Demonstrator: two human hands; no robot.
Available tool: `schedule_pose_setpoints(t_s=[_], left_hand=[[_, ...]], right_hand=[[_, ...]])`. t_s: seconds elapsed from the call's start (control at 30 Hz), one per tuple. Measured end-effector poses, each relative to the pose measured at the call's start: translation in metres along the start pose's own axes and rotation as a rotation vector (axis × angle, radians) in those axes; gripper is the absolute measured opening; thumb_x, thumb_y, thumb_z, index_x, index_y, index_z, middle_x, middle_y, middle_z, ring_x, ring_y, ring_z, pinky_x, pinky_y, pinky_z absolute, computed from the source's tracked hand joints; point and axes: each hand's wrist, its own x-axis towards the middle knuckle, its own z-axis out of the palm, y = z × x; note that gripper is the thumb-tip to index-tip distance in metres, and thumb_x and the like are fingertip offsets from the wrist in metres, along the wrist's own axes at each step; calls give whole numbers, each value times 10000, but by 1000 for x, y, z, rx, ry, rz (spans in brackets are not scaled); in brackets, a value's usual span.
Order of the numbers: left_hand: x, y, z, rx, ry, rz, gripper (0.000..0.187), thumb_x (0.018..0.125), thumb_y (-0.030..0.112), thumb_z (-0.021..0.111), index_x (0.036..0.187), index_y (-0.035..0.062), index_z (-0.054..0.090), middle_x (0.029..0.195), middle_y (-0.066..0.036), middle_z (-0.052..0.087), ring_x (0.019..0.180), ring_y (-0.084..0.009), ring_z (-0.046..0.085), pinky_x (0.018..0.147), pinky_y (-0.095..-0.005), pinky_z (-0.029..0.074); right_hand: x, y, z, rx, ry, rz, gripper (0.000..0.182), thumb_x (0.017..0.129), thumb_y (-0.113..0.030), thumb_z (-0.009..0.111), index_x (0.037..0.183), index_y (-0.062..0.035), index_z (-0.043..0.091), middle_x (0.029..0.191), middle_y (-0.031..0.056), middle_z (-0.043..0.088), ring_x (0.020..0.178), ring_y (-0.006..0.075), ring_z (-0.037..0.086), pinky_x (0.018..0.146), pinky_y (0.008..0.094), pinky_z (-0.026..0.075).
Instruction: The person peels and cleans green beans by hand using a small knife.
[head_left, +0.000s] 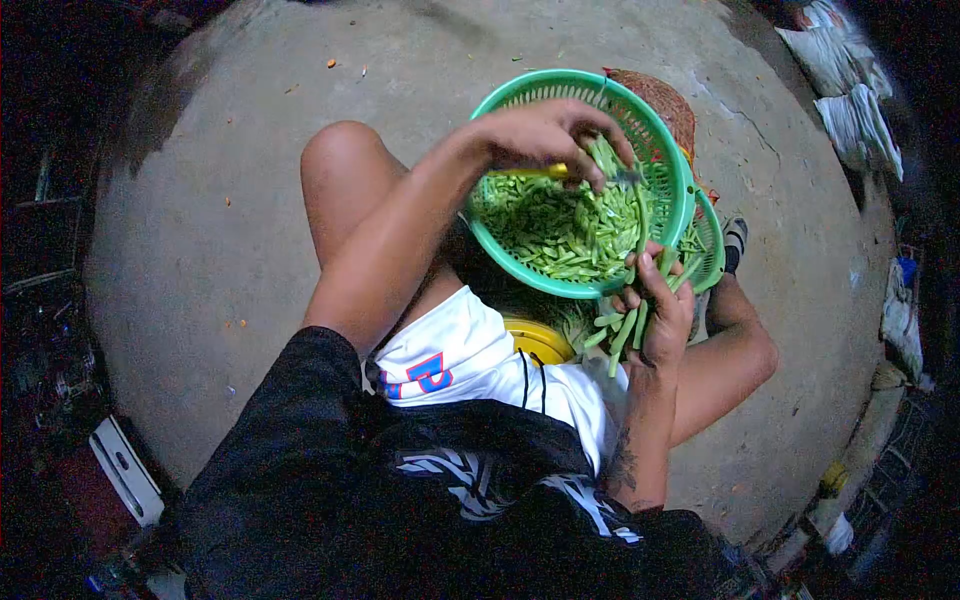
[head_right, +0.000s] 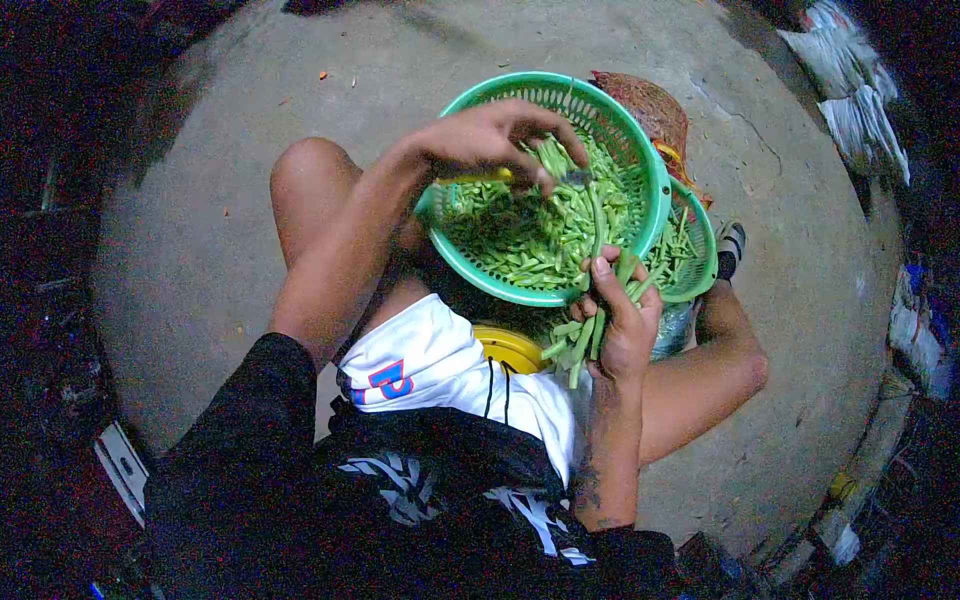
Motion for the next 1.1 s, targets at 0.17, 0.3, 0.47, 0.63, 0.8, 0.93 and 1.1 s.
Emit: schedule_pose_setpoints(t_s=[0.17,0.3,0.47,0.63,0.8,0.93,1.1], left_hand=[[8,-1,12,148,-180,99,422,833,41,756,1240,19,648,1131,-79,693,918,-141,685,813,-300,553],[-3,9,-8,-83,-44,-116,418,817,45,773,1220,31,664,1125,-62,686,993,-140,653,839,-288,535],[6,5,22,52,-163,9,433,796,27,771,1215,36,664,1120,-52,688,950,-137,658,829,-292,543],[-3,7,-3,-37,-70,-60,397,796,20,759,1184,22,674,1091,-57,690,903,-129,651,747,-280,549],[3,6,26,0,-201,-59,408,803,43,778,1198,41,675,1101,-63,698,1059,-155,634,911,-315,533],[5,4,13,171,-147,130,420,797,45,776,1205,42,677,1108,-57,704,1019,-151,645,865,-312,544],[-2,13,17,161,-111,98,431,805,8,759,1223,44,659,1123,-52,692,992,-133,637,858,-292,530]], right_hand=[[-1,-2,7,-7,2,34,242,946,-123,708,1139,-7,621,930,85,682,544,77,508,493,239,430],[-2,-4,1,7,-15,11,257,946,-131,708,1152,-6,616,928,85,681,542,78,504,493,241,438],[3,-2,10,-20,39,36,259,942,-112,705,1159,-10,610,933,88,683,545,80,508,495,240,440],[0,-5,6,-32,-25,21,220,962,-115,666,1152,-32,592,938,54,659,555,73,496,508,234,424],[6,0,9,-41,43,33,273,932,-122,720,1163,-22,615,922,73,693,536,79,510,489,246,440],[2,-2,13,-1,30,34,267,930,-124,724,1158,-25,626,923,72,691,537,80,511,492,248,444],[6,-3,14,-41,41,17,255,934,-138,725,1142,-29,625,921,70,687,535,79,507,494,246,444]])
